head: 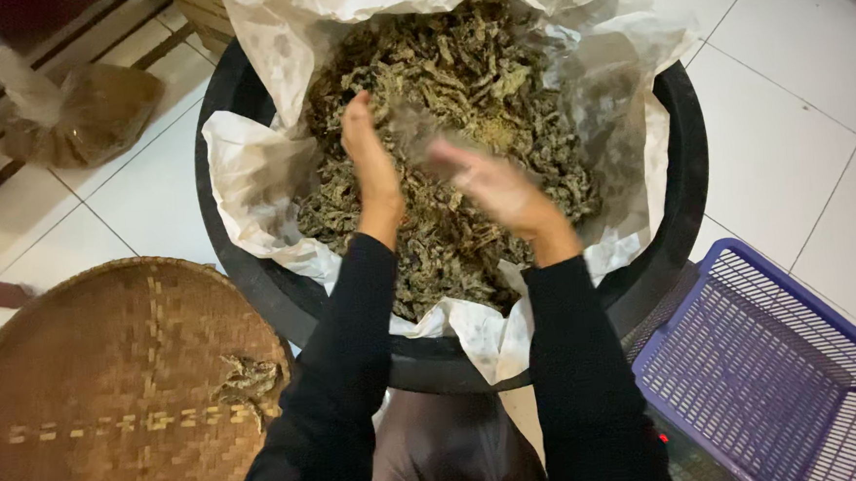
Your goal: The person sits on the floor beside a large paper-lined basin of dried leaves and fills clear plastic bags with handfuls of the leaves. They press the material into each bag, seal it, and place filled bags into a basket on a digital scale, repeating the process.
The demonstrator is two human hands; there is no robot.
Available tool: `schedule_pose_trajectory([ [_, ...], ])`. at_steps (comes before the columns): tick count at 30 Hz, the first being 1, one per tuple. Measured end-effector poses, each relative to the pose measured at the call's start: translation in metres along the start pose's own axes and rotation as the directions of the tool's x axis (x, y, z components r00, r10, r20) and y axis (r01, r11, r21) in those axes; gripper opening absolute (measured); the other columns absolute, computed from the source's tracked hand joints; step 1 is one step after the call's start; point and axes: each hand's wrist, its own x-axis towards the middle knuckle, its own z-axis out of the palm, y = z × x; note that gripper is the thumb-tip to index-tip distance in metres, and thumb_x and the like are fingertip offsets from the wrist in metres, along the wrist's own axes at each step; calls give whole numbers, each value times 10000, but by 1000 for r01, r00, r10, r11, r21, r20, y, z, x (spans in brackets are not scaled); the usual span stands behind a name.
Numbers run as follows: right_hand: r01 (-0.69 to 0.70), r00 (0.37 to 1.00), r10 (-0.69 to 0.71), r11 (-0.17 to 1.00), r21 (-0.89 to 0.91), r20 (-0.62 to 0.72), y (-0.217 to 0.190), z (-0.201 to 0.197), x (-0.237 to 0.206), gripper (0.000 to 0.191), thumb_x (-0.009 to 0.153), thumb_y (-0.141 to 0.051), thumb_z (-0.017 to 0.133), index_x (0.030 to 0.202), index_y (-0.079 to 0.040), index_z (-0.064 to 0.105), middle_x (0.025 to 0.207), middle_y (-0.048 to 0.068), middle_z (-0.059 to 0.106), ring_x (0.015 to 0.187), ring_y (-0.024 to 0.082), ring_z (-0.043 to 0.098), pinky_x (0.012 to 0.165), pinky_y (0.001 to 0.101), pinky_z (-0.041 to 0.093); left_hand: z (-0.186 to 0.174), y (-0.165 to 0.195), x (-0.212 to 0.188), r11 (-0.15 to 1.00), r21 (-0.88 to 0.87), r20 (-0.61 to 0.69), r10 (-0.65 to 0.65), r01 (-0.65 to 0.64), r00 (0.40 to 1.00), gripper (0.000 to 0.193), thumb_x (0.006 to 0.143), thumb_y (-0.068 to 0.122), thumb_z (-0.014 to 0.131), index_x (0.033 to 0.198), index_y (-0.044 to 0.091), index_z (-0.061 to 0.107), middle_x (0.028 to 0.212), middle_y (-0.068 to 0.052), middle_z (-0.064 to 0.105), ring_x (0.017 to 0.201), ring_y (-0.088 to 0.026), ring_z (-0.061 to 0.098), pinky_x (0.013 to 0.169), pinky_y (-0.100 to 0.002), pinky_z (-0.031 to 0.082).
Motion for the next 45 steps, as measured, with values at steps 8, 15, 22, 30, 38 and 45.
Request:
schedule_pose_trajectory([
  [8,275,960,-281,942,-191,-4,-5,48,12,625,1029,-50,320,1648,-92,244,1725,159,210,1598,340,254,1313,497,228,6,-31,-2,959,-229,166,-132,169,977,640,1018,715,452,991,83,549,1003,-104,508,1034,-314,491,983,-498,426],
  [15,143,989,-113,869,-473,90,-3,36,12,532,1052,-89,428,1576,-118,341,1706,144,202,1577,344,221,1262,507,210,11,-30,-3,938,-244,102,-228,247,968,515,909,629,500,1221,219,489,1380,-157,418,1402,-377,342,1149,-647,301],
  [22,112,993,-119,907,-405,8,-11,35,10,649,1026,-55,346,1631,-99,116,1697,200,121,1552,368,186,1236,526,189,15,-29,-7,941,-194,468,-161,278,869,660,954,707,512,1292,141,544,1617,-290,322,1539,-494,234,1157,-767,223],
  [30,147,984,-177,834,-532,-4,-10,26,8,634,1048,-47,434,1627,-53,174,1676,235,219,1547,381,264,1270,453,253,27,2,-20,917,-102,445,-305,386,842,847,757,663,676,1449,288,361,1584,-231,205,1456,-524,210,1086,-766,342],
  [38,245,946,-321,814,-527,-56,-5,23,6,575,961,53,469,1529,38,381,1607,286,388,1517,402,365,1261,443,348,30,2,-25,751,-191,498,-481,632,722,837,698,374,875,1359,188,396,1420,-304,396,1285,-540,466,971,-709,494],
  [45,278,947,-320,754,-596,36,-5,27,-4,519,1025,-51,571,1529,-9,451,1614,274,412,1521,420,388,1249,468,365,17,-7,-8,755,-279,309,-514,593,800,754,731,383,848,1307,125,435,1365,-259,470,1265,-465,526,974,-720,528],
])
